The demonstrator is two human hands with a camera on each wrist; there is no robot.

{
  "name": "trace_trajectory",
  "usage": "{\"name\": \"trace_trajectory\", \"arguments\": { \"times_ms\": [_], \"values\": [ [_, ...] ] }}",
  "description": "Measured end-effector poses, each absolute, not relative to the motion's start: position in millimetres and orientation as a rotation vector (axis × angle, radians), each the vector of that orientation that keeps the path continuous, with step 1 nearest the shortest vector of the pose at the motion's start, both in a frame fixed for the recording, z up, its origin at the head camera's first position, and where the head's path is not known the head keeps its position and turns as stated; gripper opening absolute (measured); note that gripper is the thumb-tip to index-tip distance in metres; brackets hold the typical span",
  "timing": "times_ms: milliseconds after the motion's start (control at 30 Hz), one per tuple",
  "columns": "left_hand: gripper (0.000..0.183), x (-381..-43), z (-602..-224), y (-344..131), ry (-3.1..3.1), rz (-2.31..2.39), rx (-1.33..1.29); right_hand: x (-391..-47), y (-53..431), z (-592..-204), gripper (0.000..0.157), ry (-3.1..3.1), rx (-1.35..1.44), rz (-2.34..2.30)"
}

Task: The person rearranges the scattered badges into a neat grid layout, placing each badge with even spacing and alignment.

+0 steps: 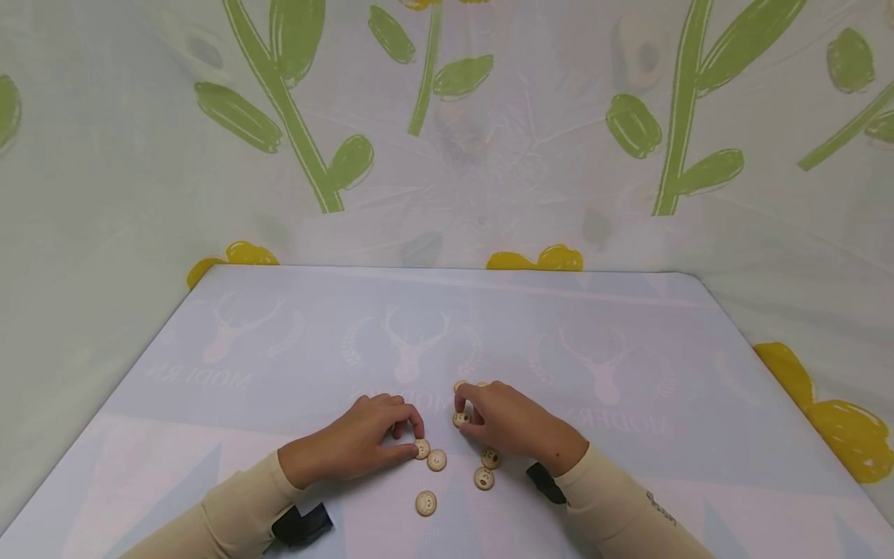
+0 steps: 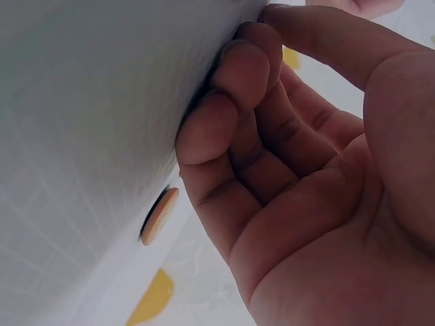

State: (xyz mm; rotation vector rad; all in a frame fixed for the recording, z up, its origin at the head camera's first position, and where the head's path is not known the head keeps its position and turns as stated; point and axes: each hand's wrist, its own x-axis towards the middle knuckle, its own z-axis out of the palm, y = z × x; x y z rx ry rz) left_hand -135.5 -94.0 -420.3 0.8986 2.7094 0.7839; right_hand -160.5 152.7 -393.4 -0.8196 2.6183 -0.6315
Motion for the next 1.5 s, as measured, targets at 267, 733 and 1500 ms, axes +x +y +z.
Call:
{"name": "trace_trajectory", "arguments": {
  "times_ms": [267,733,1500],
  "values": [
    [0.009,-135.5,-420.8,-93.9,2.707,0.791,0.897,-161.0,151.9,-394.0,0.013,2.649,-0.800,-0.623],
    [0.009,-135.3,-420.4,-93.4,2.708,0.785,0.897,-161.2,151.6,-393.1,0.014,2.670,-0.764,-0.655],
    [0.009,-135.0,-418.0,-93.8,2.698,0.802,0.894,-165.0,150.1,-395.7,0.017,2.672,-0.719,-0.661]
  ]
}}
